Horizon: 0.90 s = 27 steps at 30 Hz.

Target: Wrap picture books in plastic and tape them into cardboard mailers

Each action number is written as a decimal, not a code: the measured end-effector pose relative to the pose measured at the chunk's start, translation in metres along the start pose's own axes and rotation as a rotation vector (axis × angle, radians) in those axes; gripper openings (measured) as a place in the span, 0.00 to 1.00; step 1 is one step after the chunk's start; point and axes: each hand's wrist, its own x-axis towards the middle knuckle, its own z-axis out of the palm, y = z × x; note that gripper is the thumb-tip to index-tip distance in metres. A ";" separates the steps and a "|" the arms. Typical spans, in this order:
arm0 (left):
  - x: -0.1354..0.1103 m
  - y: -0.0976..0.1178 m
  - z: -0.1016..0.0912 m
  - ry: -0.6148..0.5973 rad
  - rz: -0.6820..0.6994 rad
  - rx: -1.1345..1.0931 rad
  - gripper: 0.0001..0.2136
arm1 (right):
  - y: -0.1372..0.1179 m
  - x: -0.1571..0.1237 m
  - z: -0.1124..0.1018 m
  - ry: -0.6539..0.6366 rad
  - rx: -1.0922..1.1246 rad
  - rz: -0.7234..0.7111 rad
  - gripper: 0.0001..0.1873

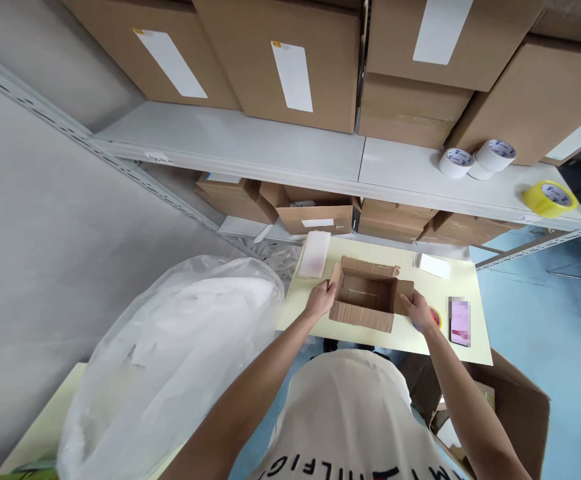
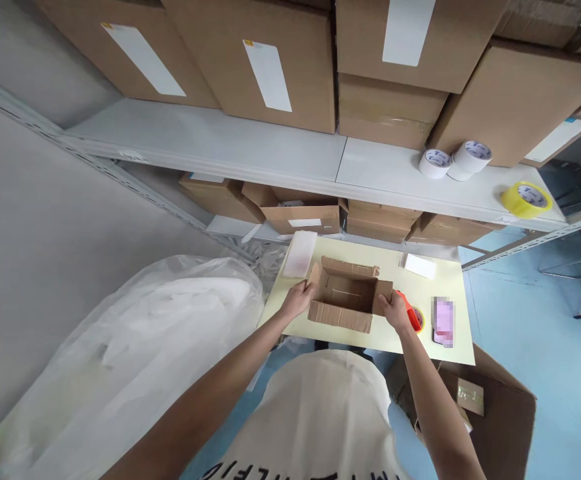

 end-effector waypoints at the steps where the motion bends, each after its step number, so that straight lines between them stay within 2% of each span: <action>1: 0.001 -0.005 0.000 0.005 -0.015 -0.017 0.11 | 0.004 0.002 0.000 -0.010 0.064 0.034 0.18; 3: 0.002 -0.013 0.001 0.017 -0.037 -0.046 0.10 | 0.011 0.004 0.003 -0.003 0.118 0.085 0.25; 5: 0.002 -0.020 0.003 0.047 -0.055 -0.072 0.10 | 0.015 0.003 0.006 0.069 0.032 0.073 0.31; 6: 0.001 -0.022 0.004 0.094 -0.033 -0.065 0.13 | 0.016 0.001 0.009 0.119 -0.037 0.051 0.33; 8: -0.003 -0.024 0.006 0.210 0.091 0.010 0.21 | 0.018 -0.005 0.014 0.211 -0.183 -0.025 0.33; 10: -0.010 -0.024 0.007 0.240 0.272 0.146 0.23 | 0.020 -0.013 0.021 0.229 -0.294 -0.128 0.30; 12: -0.019 -0.026 0.008 0.150 0.380 0.290 0.24 | 0.024 -0.023 0.028 0.154 -0.363 -0.217 0.31; 14: -0.026 -0.030 0.010 0.045 0.384 0.405 0.32 | 0.030 -0.031 0.037 0.059 -0.371 -0.235 0.38; 16: -0.031 -0.035 0.016 -0.051 0.339 0.448 0.41 | 0.034 -0.037 0.047 -0.006 -0.307 -0.191 0.48; 18: -0.030 -0.041 0.023 -0.167 0.299 0.385 0.44 | 0.035 -0.040 0.055 -0.017 -0.217 -0.139 0.52; 20: -0.026 -0.045 0.030 -0.252 0.284 0.261 0.43 | 0.032 -0.039 0.061 0.013 -0.150 -0.102 0.51; 23: -0.016 -0.046 0.035 -0.297 0.284 0.119 0.42 | 0.026 -0.037 0.065 0.067 -0.110 -0.063 0.51; 27: -0.007 -0.046 0.032 -0.332 0.276 0.050 0.43 | 0.023 -0.035 0.065 0.101 -0.100 -0.027 0.51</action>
